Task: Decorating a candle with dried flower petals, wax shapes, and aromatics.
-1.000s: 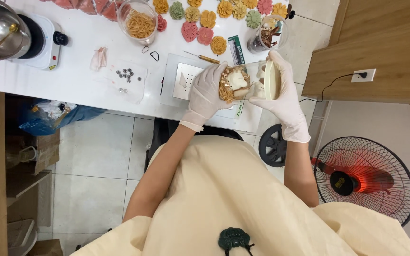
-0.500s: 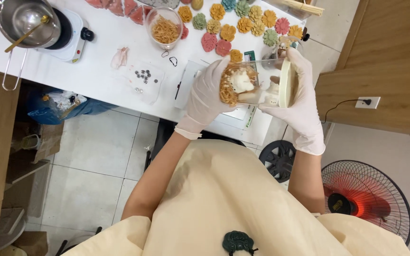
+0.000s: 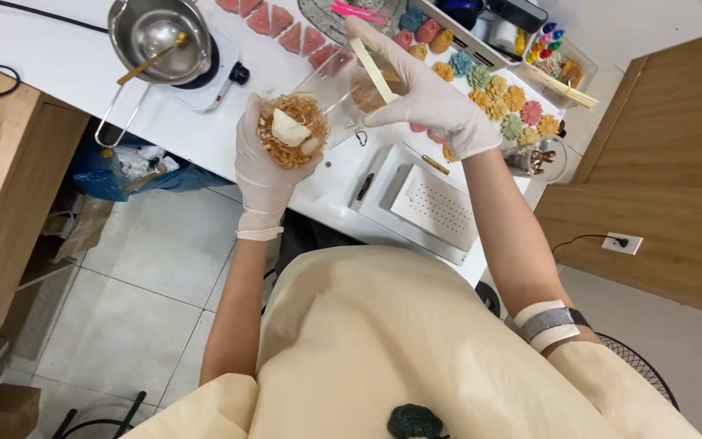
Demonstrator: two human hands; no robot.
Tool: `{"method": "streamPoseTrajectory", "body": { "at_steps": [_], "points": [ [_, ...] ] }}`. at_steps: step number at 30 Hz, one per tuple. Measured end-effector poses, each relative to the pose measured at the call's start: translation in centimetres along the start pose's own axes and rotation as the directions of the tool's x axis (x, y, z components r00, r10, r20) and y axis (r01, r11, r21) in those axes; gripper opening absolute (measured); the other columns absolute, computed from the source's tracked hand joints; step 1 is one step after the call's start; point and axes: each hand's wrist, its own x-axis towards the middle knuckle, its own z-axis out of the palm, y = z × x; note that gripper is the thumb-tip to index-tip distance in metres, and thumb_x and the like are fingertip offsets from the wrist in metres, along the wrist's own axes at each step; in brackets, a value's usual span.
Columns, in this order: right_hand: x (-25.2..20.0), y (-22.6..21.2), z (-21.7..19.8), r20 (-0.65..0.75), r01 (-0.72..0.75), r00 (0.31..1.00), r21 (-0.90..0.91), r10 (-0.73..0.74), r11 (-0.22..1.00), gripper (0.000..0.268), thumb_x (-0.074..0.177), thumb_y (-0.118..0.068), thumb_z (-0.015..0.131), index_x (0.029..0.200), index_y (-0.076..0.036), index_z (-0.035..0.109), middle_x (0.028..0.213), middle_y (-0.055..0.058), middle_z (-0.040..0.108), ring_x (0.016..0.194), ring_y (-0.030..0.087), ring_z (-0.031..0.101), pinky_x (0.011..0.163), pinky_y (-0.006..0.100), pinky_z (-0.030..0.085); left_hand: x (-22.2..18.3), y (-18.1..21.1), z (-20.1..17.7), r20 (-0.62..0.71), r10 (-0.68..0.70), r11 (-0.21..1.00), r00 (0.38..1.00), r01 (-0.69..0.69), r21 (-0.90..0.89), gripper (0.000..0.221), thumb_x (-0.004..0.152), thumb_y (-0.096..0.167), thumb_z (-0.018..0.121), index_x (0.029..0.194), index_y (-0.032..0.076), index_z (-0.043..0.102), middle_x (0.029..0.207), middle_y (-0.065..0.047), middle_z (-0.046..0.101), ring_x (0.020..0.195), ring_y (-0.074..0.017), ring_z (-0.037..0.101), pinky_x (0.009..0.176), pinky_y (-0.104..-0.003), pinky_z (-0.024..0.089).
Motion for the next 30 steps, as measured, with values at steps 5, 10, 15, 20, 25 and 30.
{"method": "streamPoseTrajectory", "body": {
  "at_steps": [5,10,15,20,25,30],
  "points": [
    [6.7,4.6,-1.8,0.129,0.013,0.992,-0.091,-0.001,0.996,0.104,0.084,0.007,0.077,0.171,-0.018,0.027,0.174,0.0,0.032,0.158,0.014,0.034,0.132,0.033,0.03,1.2,-4.5,-0.7,-0.098,-0.045,0.999,0.994,0.044,-0.011,0.121,0.066,0.028,0.103,0.158,0.009,0.028,0.142,-0.017,0.051,0.131,-0.0364,0.055,0.111,-0.044,0.049],
    [11.6,5.6,-1.9,0.153,-0.185,0.975,0.172,0.16,0.968,0.097,0.086,0.005,0.073,0.169,-0.015,0.027,0.164,0.002,0.042,0.141,0.014,0.051,0.123,0.033,0.043,1.5,-7.2,-1.1,-0.108,-0.075,0.997,0.991,0.073,-0.023,0.122,0.068,0.027,0.102,0.16,0.01,0.024,0.147,-0.019,0.045,0.134,-0.0379,0.053,0.112,-0.044,0.049],
    [14.9,9.3,-2.6,0.224,-0.42,0.905,0.326,0.363,0.847,0.077,0.094,-0.011,0.068,0.164,-0.016,0.036,0.141,0.009,0.057,0.12,0.022,0.062,0.105,0.041,0.055,0.6,-8.7,-0.5,-0.036,-0.198,0.97,0.98,0.19,-0.149,0.124,0.068,0.029,0.1,0.161,0.01,0.02,0.153,-0.021,0.036,0.137,-0.0382,0.051,0.112,-0.043,0.051],
    [17.3,13.7,-2.4,0.2,-0.555,0.824,0.473,0.531,0.684,0.056,0.099,-0.034,0.065,0.148,-0.013,0.047,0.139,0.01,0.061,0.123,0.024,0.066,0.1,0.051,0.059,0.2,-8.6,-0.1,-0.079,-0.1,0.98,0.992,0.085,-0.18,0.12,0.077,0.029,0.098,0.163,0.009,0.016,0.155,-0.02,0.031,0.144,-0.0371,0.042,0.122,-0.046,0.047],
    [18.8,14.5,-1.9,0.093,-0.56,0.8,0.471,0.593,0.682,0.061,0.093,-0.044,0.066,0.143,-0.015,0.048,0.136,0.006,0.062,0.114,0.022,0.066,0.09,0.05,0.06,-0.5,-8.6,-0.9,-0.049,-0.085,0.99,0.995,0.078,-0.116,0.12,0.074,0.033,0.099,0.159,0.008,0.019,0.152,-0.016,0.034,0.141,-0.0351,0.04,0.12,-0.045,0.045],
    [19.1,14.7,-2.2,0.042,-0.587,0.794,0.312,0.607,0.747,0.058,0.094,-0.044,0.067,0.141,-0.012,0.054,0.128,0.007,0.068,0.112,0.02,0.069,0.09,0.041,0.06,-0.8,-6.7,-3.5,-0.056,-0.088,0.984,0.995,0.078,-0.158,0.118,0.072,0.032,0.1,0.158,0.007,0.023,0.152,-0.016,0.033,0.143,-0.0349,0.039,0.122,-0.046,0.042]
  ]
}}
